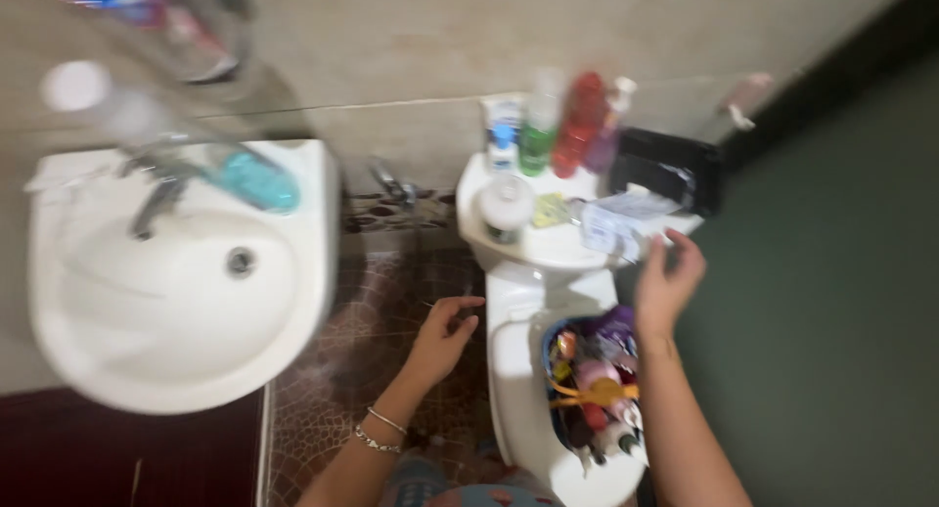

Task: Organizing toiletries and testing the bidet sprayer in the bathroom.

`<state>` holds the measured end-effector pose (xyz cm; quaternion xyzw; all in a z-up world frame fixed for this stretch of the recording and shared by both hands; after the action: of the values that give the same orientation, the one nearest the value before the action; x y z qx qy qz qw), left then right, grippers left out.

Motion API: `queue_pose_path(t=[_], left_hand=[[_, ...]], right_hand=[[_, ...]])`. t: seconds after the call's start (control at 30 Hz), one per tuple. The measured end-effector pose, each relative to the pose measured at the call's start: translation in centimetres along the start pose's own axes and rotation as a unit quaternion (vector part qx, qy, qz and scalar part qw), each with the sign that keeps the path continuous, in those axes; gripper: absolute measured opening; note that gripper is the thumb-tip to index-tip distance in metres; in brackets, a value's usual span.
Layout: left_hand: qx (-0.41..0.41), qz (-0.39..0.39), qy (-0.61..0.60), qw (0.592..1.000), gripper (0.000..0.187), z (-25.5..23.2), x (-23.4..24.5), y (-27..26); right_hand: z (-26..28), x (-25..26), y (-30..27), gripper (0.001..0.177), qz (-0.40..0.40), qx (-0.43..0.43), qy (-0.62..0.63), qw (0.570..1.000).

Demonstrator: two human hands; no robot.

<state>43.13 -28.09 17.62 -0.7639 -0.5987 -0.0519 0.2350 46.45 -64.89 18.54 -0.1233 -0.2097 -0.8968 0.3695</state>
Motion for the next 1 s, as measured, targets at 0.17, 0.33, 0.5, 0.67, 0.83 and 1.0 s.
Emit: queue_pose_path(t=[0.17, 0.33, 0.5, 0.67, 0.83, 1.0], left_hand=[[-0.001, -0.07, -0.084, 0.994, 0.027, 2.4, 7.0, -1.2], [-0.03, -0.203, -0.172, 0.964, 0.023, 5.7, 17.9, -2.3], [0.031, -0.343, -0.141, 0.928, 0.022, 12.5, 31.5, -4.1], [0.032, -0.478, 0.005, 0.878, 0.023, 15.4, 45.1, -6.0], [0.028, -0.543, 0.218, 0.81, 0.034, 15.4, 56.5, -3.3], [0.146, -0.512, 0.256, 0.807, 0.054, 17.1, 62.1, 2.6]], right_hand=[[10.2, -3.2, -5.2, 0.025, 0.051, 0.088, 0.057, 0.993], [18.5, -13.6, -14.4, 0.016, 0.34, 0.094, 0.206, 0.913], [26.9, -22.5, -22.4, 0.02, 0.463, 0.113, 0.189, 0.858], [35.1, -29.6, -28.5, 0.024, 0.541, 0.16, 0.203, 0.8], [38.3, -35.0, -32.4, 0.016, 0.581, 0.147, 0.186, 0.779], [36.5, -37.2, -33.5, 0.014, 0.565, 0.098, 0.144, 0.806]])
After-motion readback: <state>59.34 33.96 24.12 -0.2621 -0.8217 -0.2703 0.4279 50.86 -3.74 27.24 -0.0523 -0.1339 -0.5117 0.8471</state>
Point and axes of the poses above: each hand's wrist, its own y-axis towards the middle knuckle, its own x-axis out of the back of the hand, z = x × y, the point moved 7 cm from there along y, towards the middle knuckle, and after that the axes turned 5 degrees about y, right-handed, at the moved point
